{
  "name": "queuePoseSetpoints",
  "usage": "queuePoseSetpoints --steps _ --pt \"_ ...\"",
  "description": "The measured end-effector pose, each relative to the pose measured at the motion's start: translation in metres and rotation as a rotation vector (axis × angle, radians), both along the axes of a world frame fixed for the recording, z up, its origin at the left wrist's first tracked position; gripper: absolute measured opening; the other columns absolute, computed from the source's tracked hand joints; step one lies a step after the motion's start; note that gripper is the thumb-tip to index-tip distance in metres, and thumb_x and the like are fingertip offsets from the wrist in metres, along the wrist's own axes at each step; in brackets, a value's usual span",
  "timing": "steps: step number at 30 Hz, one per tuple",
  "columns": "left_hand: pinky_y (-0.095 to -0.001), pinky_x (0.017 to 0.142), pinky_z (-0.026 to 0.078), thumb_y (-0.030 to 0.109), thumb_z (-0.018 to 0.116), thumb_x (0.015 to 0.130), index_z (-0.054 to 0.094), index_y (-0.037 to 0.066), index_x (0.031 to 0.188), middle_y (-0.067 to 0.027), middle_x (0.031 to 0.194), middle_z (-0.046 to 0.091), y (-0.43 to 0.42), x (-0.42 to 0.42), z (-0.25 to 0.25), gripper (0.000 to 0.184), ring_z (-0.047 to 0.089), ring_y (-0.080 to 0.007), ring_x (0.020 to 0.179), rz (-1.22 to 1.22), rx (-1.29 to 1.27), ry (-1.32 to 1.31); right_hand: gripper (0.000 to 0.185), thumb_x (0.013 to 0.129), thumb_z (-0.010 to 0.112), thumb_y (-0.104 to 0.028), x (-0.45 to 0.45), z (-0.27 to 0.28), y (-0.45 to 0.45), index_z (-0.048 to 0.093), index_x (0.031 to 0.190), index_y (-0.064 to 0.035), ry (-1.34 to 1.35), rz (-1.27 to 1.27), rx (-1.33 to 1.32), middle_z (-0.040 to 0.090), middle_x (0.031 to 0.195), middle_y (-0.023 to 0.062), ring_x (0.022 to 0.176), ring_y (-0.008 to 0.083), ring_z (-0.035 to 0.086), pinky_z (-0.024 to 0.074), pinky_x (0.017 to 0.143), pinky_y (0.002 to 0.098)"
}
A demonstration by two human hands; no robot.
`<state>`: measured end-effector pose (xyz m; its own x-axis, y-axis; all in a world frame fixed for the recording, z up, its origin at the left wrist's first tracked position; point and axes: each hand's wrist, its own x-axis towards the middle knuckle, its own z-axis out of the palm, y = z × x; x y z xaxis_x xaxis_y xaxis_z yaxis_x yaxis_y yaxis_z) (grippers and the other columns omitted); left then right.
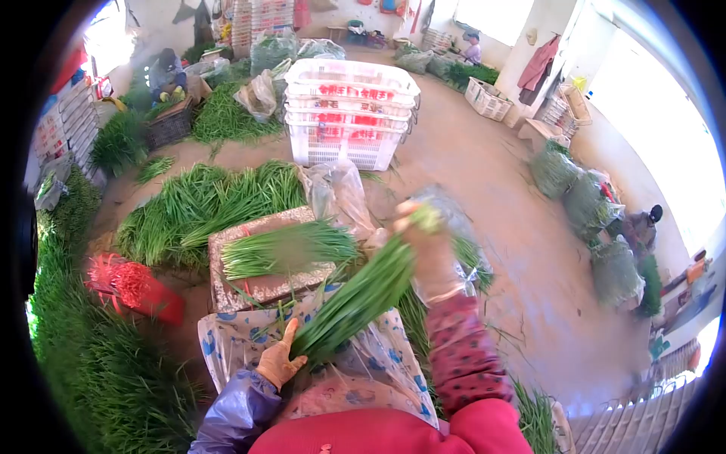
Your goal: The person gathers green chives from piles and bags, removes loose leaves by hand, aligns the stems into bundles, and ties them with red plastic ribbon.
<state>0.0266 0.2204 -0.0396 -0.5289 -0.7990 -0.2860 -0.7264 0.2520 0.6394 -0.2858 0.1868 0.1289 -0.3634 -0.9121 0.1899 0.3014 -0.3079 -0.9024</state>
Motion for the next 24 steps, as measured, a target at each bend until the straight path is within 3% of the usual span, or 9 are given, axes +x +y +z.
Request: queuePoseSetpoints --steps 1,5,9,14,16,18,21,23,24 --pt "-0.0437 0.082 0.049 0.029 0.069 0.081 0.002 0.02 0.152 -0.0247 0.099 0.065 -0.001 0.006 -0.003 0.097 0.062 -0.0413 0.095 0.018 -0.002 -0.079 0.021 0.081 0.063 -0.001 -0.048 -0.008 -0.009 0.061 0.101 -0.0071 0.092 0.015 -0.12 0.059 0.081 0.0008 0.071 0.013 0.06 0.0511 0.063 0.0262" --pt "-0.044 0.082 0.048 0.03 0.066 0.083 0.007 0.02 0.152 -0.0244 0.101 0.065 -0.006 0.015 -0.016 0.091 0.063 -0.0407 0.094 0.074 0.045 -0.01 0.026 0.083 0.056 0.004 -0.077 0.057 0.028 0.058 0.107 -0.0042 0.429 -0.48 0.033 0.06 0.085 0.0046 0.074 0.0177 0.062 0.0527 0.062 0.0308" --pt "-0.0441 0.083 0.049 0.029 0.067 0.082 0.01 0.02 0.152 -0.0243 0.105 0.064 -0.006 0.014 -0.022 0.09 0.062 -0.0414 0.095 0.028 0.034 -0.01 0.027 0.083 0.056 0.005 -0.076 0.059 0.052 0.058 0.108 -0.0031 0.447 -0.478 0.078 0.06 0.086 0.0048 0.075 0.0169 0.062 0.0522 0.064 0.0298" --pt "-0.0423 0.083 0.049 0.028 0.069 0.081 0.012 0.021 0.151 -0.0227 0.109 0.064 -0.005 0.014 -0.012 0.091 0.063 -0.0394 0.092 -0.046 -0.009 0.034 0.024 0.081 0.064 -0.006 -0.062 0.009 0.053 0.061 0.104 -0.0033 0.915 -0.15 0.107 0.063 0.087 0.0018 0.08 0.0105 0.059 0.0485 0.072 0.0252" --pt "-0.0383 0.084 0.05 0.023 0.075 0.077 0.012 0.021 0.152 -0.0213 0.11 0.064 -0.009 0.012 -0.001 0.098 0.066 -0.0317 0.088 -0.019 0.13 0.202 0.028 0.082 0.067 -0.005 -0.021 0.023 0.054 0.06 0.109 -0.003 1.008 0.029 0.464 0.064 0.094 0.0026 0.087 0.0108 0.06 0.0497 0.077 0.0248" --pt "-0.0342 0.084 0.049 0.02 0.078 0.075 0.012 0.021 0.152 -0.0178 0.122 0.057 -0.011 0.011 0.008 0.102 0.062 -0.0264 0.093 -0.004 0.218 0.362 0.028 0.082 0.066 -0.005 0.006 0.013 0.05 0.061 0.109 -0.0043 0.739 0.313 0.405 0.064 0.096 0.0022 0.091 0.0105 0.059 0.049 0.081 0.0255" --pt "-0.0316 0.088 0.047 0.017 0.084 0.07 0.01 0.021 0.153 -0.0141 0.139 0.045 -0.015 0.006 0.013 0.111 0.055 -0.0213 0.106 0.002 0.35 0.651 0.028 0.082 0.066 -0.006 0.038 -0.008 0.039 0.061 0.109 -0.0037 0.835 0.442 0.442 0.064 0.096 0.0019 0.093 0.0103 0.058 0.0483 0.083 0.0266" --pt "-0.0331 0.092 0.046 0.017 0.086 0.067 0.007 0.021 0.153 -0.0137 0.144 0.04 -0.016 0.003 0.019 0.117 0.051 -0.0215 0.113 -0.01 0.397 0.774 0.038 0.08 0.066 -0.019 0.056 -0.029 0.032 0.059 0.115 -0.0072 0.939 0.588 0.228 0.066 0.093 0.0116 0.084 0.0232 0.064 0.0495 0.078 0.0351" --pt "-0.0342 0.094 0.044 0.016 0.088 0.064 0.005 0.021 0.153 -0.0126 0.144 0.04 -0.018 0.001 0.027 0.122 0.049 -0.0221 0.118 0.001 0.456 0.803 0.038 0.08 0.066 -0.019 0.067 -0.033 0.032 0.059 0.115 -0.0072 0.938 0.587 0.227 0.066 0.093 0.0116 0.084 0.0232 0.064 0.0495 0.078 0.0351"
